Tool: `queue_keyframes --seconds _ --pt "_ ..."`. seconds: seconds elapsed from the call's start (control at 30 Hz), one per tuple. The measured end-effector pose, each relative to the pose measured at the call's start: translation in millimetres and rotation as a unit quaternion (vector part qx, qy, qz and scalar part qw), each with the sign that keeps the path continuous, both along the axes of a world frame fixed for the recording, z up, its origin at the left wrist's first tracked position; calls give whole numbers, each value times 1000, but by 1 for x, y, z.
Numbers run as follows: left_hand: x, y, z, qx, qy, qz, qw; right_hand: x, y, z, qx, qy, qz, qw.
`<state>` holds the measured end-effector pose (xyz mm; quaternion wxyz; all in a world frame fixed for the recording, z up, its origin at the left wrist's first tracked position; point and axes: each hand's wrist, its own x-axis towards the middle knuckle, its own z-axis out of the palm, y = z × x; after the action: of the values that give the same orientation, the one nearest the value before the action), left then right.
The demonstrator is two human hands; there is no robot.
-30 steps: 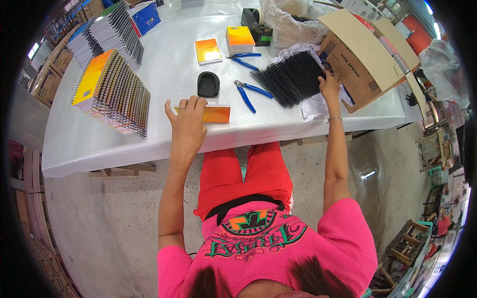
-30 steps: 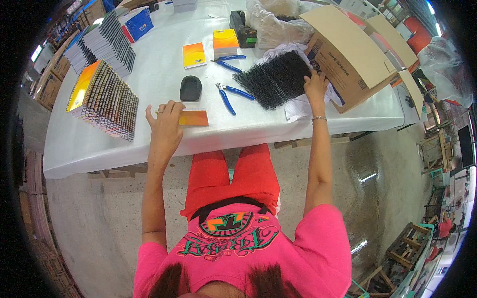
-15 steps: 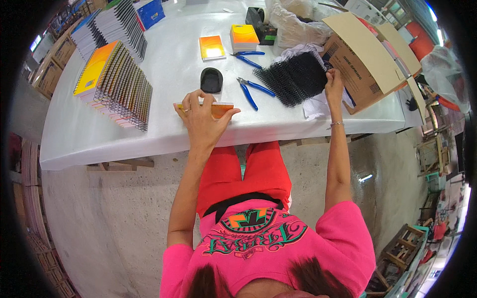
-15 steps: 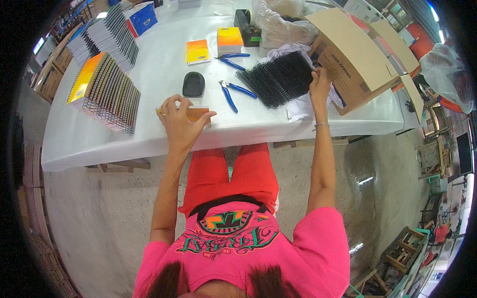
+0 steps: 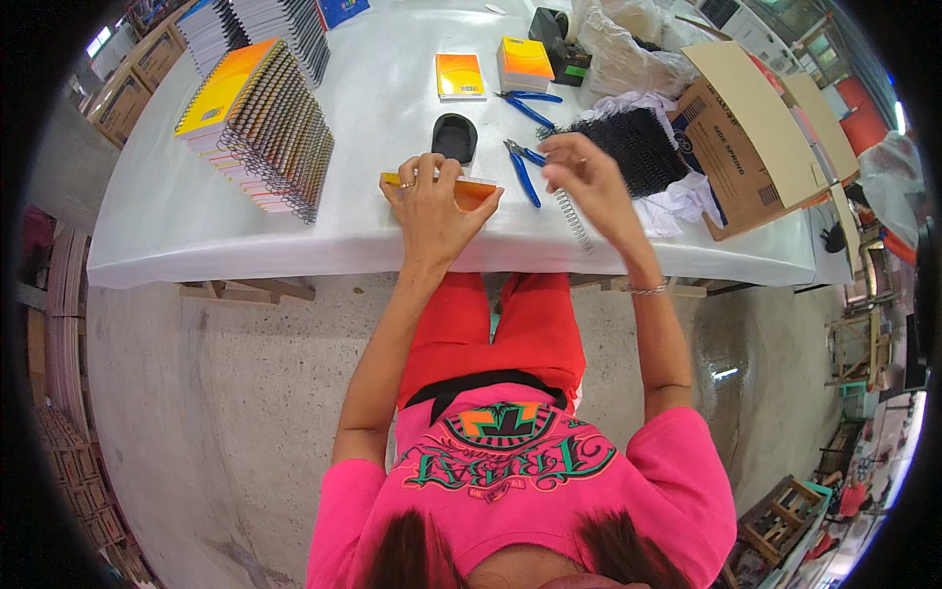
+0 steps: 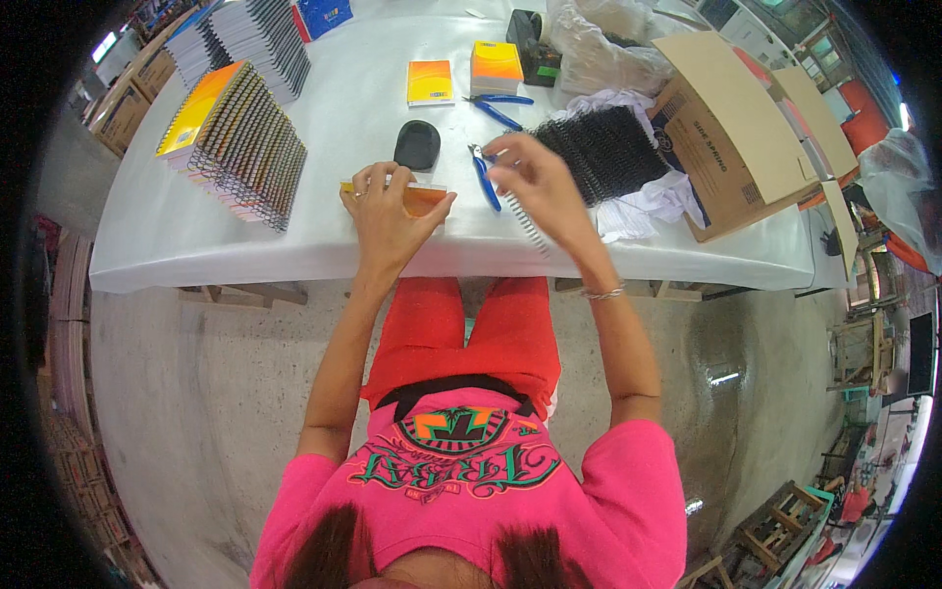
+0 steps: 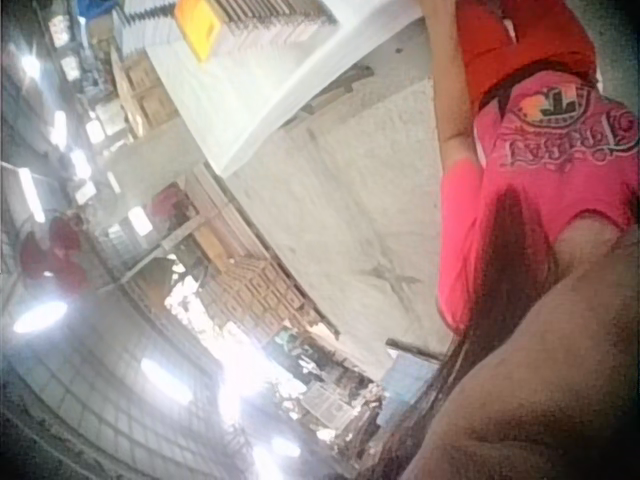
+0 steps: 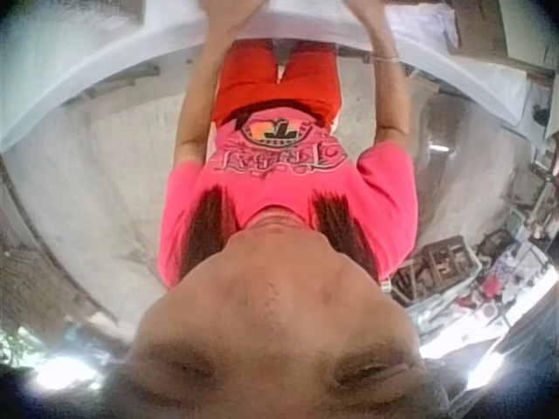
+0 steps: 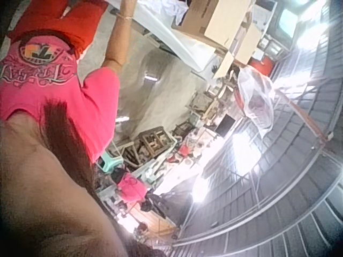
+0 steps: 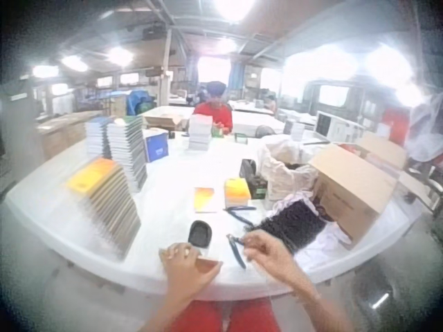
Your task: The person repeatedly picks up a yellow spiral notebook, inserts a black plastic coil into the spiral binding, and uses pliers to secure it. Finished notebooks are stacked on the table. The process is repeated for multiple notebooks.
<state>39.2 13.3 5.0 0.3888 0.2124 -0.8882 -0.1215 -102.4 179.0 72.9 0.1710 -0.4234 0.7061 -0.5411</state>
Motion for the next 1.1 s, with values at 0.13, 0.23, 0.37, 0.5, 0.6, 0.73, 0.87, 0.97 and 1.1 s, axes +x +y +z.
queue_keyframes --seconds 0.13,0.23,0.37,0.5,0.6,0.73,0.87,0.97,1.1 --pt "-3 0 0 -2 6 -4 1000 12 -15 -16 43 116 -16 992" --pt "-2 -1 1 -5 10 -3 1000 15 -20 -17 64 133 -12 989" --pt "-3 -1 2 -3 9 -5 1000 18 -23 -22 18 175 -5 984" --pt "-4 -3 1 -2 4 -10 1000 19 -23 -22 14 199 -10 980" --pt "-4 -3 3 -7 -3 -10 1000 15 -22 -27 4 194 -5 981" --pt "-5 -4 3 -7 -2 -10 1000 16 -18 -25 27 117 27 992" --pt "-5 -6 3 -3 -20 -13 1000 22 -18 -18 10 51 37 998" --pt "-6 -7 5 -4 -23 -18 1000 18 -20 -26 7 75 30 997" --pt "-5 -6 5 -4 -30 -13 999 17 -24 -15 75 134 40 987"
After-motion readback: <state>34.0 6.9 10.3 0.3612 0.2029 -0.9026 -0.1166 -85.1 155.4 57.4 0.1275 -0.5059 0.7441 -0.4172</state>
